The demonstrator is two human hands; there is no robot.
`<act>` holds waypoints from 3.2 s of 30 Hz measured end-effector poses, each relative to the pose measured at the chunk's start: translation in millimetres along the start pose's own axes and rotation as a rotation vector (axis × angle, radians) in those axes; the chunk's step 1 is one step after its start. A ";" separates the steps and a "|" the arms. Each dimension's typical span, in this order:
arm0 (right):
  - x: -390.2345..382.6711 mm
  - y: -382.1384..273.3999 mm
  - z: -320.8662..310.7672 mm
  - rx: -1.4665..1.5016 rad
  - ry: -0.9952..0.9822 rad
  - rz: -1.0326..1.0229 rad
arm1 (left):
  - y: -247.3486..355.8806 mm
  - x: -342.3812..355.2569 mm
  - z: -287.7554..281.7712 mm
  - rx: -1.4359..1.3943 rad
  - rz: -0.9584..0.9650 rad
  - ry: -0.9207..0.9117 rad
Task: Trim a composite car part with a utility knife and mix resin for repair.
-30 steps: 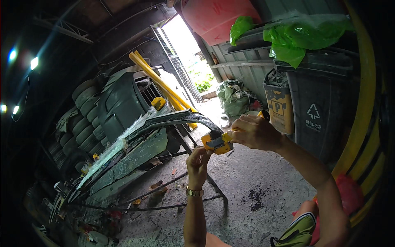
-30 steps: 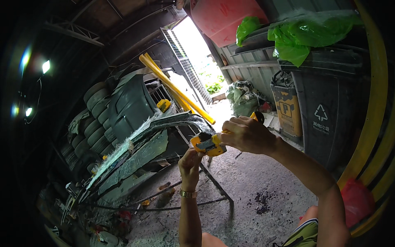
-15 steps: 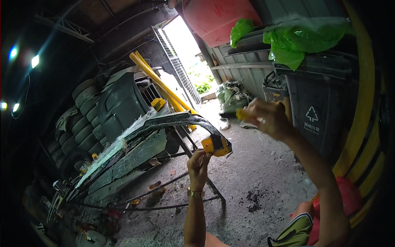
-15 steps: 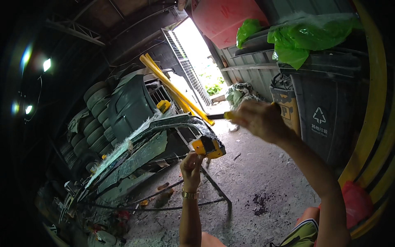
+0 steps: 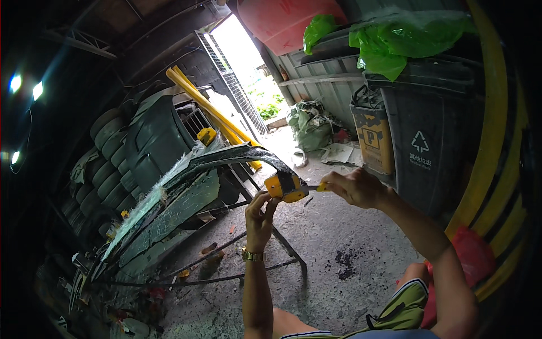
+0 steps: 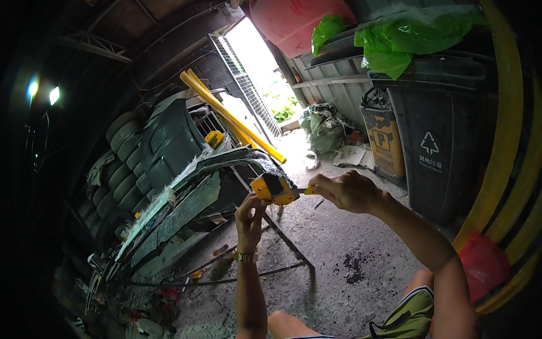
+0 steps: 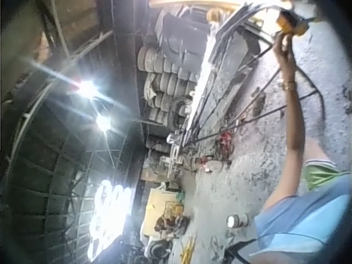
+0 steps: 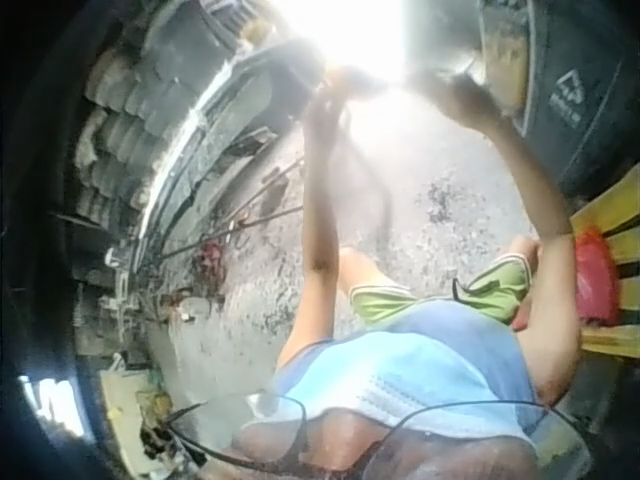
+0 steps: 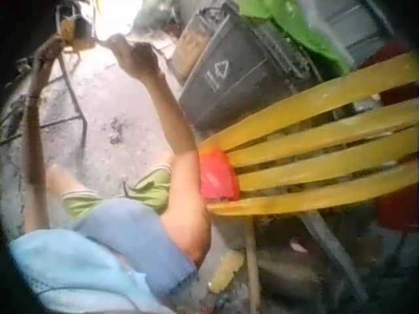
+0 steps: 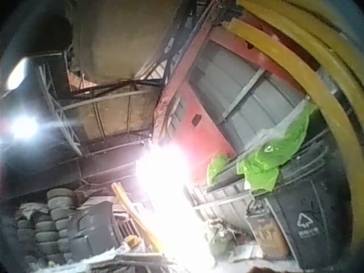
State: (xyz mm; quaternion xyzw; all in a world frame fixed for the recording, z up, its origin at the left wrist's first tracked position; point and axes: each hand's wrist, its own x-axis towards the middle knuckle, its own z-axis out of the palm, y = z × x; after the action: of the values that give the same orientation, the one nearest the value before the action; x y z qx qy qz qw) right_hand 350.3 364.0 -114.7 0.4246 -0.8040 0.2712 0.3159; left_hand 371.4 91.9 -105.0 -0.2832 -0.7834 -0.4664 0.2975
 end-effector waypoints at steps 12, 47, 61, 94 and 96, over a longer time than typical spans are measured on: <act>-18.4 5.6 4.3 -0.034 -0.103 0.023 | 16.8 4.1 -10.0 0.170 0.024 -0.044; 21.5 -12.9 11.0 -0.139 0.067 -0.040 | 31.8 40.4 -36.2 0.249 0.118 -0.196; 39.5 -6.9 3.6 -0.358 -0.085 -0.089 | 21.0 38.0 -31.9 0.149 0.055 -0.136; 5.5 60.8 8.9 0.507 0.419 0.585 | 30.3 38.8 -35.8 0.278 0.106 -0.157; 12.7 49.7 -20.3 0.634 0.420 0.800 | 42.2 41.3 -35.3 0.261 0.000 -0.148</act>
State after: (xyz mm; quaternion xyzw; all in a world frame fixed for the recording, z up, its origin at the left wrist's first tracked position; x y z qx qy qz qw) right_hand 308.0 396.3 -100.4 0.0969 -0.7013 0.6777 0.1987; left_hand 381.6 84.1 -37.4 -0.2758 -0.8571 -0.3385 0.2732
